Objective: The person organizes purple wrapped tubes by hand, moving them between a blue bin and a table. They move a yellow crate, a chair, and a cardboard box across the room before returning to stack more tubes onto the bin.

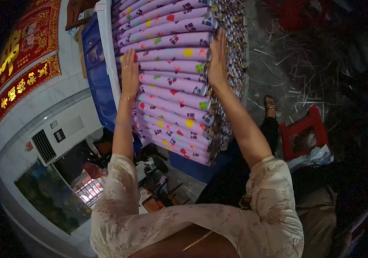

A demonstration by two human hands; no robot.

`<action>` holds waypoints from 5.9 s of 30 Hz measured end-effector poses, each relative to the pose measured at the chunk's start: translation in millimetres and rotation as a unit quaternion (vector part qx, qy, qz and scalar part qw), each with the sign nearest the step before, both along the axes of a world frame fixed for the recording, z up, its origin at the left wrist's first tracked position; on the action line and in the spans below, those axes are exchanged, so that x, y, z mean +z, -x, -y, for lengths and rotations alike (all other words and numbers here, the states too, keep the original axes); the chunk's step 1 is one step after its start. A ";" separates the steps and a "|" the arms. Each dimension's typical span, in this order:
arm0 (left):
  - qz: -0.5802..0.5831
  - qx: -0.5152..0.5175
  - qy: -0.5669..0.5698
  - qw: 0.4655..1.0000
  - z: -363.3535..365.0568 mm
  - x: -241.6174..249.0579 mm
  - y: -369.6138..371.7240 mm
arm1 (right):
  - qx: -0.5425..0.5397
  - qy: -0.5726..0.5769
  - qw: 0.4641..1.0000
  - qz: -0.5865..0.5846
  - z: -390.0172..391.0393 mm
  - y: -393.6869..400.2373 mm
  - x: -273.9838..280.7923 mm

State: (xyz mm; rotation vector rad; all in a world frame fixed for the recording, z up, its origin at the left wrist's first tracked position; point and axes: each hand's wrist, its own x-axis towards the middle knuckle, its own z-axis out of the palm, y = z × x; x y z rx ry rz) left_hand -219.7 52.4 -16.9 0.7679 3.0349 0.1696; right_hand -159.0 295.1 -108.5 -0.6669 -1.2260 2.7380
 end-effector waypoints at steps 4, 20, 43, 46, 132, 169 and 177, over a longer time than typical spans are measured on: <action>-0.006 -0.015 0.014 1.000 2.1 -7.4 2.7 | 0.011 -0.243 0.967 -0.074 9.7 -17.3 -30.7; 0.017 -0.002 0.057 0.998 7.3 -4.1 2.9 | 0.054 -0.311 0.948 -0.021 18.1 -72.7 20.6; -0.038 0.492 -0.149 0.857 -109.7 -32.7 -148.7 | 0.040 -0.301 0.949 -0.086 2.8 -42.2 23.9; -0.034 0.492 -0.167 0.854 -107.1 -34.1 -149.5 | -0.041 -0.280 0.953 -0.112 -16.3 -27.7 26.1; 0.762 -0.269 -0.048 0.588 -674.8 2.1 -1309.8 | -0.154 -0.615 0.512 0.580 -424.9 -1579.1 151.8; 0.614 0.178 -0.692 0.335 -290.6 161.1 -895.3 | 0.119 -0.793 0.570 0.179 -204.0 -1004.5 315.9; 0.540 0.238 -0.717 0.372 -158.9 169.8 -819.6 | 0.399 -0.342 0.834 0.170 -141.6 -851.0 296.9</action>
